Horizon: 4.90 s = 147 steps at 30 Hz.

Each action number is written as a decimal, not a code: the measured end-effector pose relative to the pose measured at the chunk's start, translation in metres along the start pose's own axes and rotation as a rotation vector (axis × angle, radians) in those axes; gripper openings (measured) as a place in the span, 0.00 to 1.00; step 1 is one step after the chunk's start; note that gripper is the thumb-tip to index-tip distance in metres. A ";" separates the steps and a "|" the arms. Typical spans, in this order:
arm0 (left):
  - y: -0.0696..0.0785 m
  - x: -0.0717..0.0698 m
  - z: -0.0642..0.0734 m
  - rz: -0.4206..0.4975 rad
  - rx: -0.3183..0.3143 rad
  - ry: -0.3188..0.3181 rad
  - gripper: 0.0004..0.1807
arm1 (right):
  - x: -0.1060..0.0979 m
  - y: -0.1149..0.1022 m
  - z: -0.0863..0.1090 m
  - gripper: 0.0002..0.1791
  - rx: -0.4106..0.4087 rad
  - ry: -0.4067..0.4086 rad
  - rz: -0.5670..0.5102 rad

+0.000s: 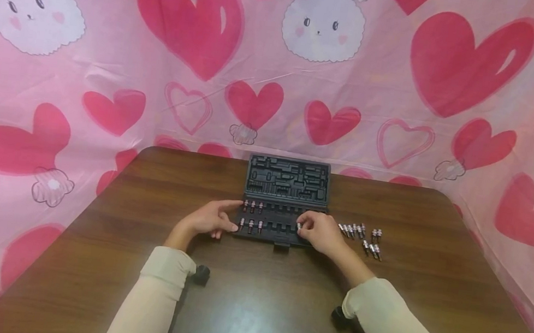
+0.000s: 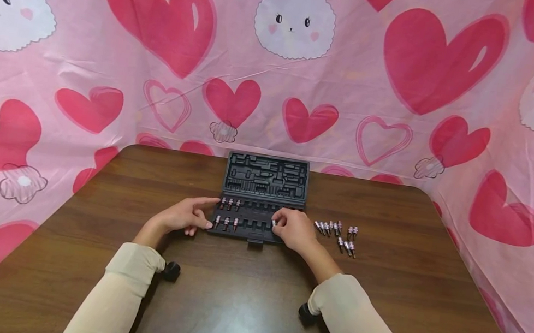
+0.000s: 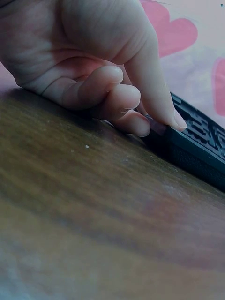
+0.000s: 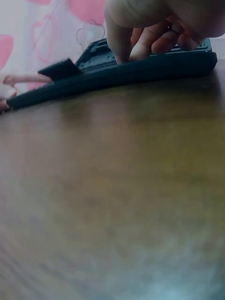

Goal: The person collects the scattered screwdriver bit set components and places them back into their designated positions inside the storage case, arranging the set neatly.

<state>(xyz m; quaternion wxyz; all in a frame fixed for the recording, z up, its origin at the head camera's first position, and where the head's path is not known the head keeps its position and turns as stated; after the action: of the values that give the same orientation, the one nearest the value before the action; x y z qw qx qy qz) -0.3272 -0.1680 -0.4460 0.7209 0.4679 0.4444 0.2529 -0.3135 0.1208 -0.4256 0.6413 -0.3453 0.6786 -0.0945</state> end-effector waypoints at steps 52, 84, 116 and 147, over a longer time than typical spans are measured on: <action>0.023 0.002 0.015 0.019 -0.007 -0.030 0.39 | 0.005 0.005 -0.011 0.06 0.115 -0.015 0.058; -0.003 0.000 0.000 -0.009 -0.017 -0.001 0.40 | -0.063 0.057 0.028 0.03 0.110 0.115 -0.101; -0.002 -0.001 -0.003 0.001 0.006 -0.018 0.40 | -0.104 0.124 0.070 0.04 0.060 0.056 0.035; -0.004 -0.002 -0.002 -0.010 -0.015 -0.004 0.40 | -0.100 0.134 0.083 0.07 0.031 -0.015 0.041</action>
<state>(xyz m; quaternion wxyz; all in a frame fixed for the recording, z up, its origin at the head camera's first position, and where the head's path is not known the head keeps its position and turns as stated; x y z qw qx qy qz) -0.3298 -0.1707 -0.4488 0.7267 0.4606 0.4433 0.2515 -0.2883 0.3058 -0.4354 0.6533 -0.3222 0.6793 -0.0892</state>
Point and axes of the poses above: each hand's wrist, its own z-axis away from the middle knuckle, its own x-axis out of the palm, y = z × x, the point moved 5 cm from there along -z, towards the middle knuckle
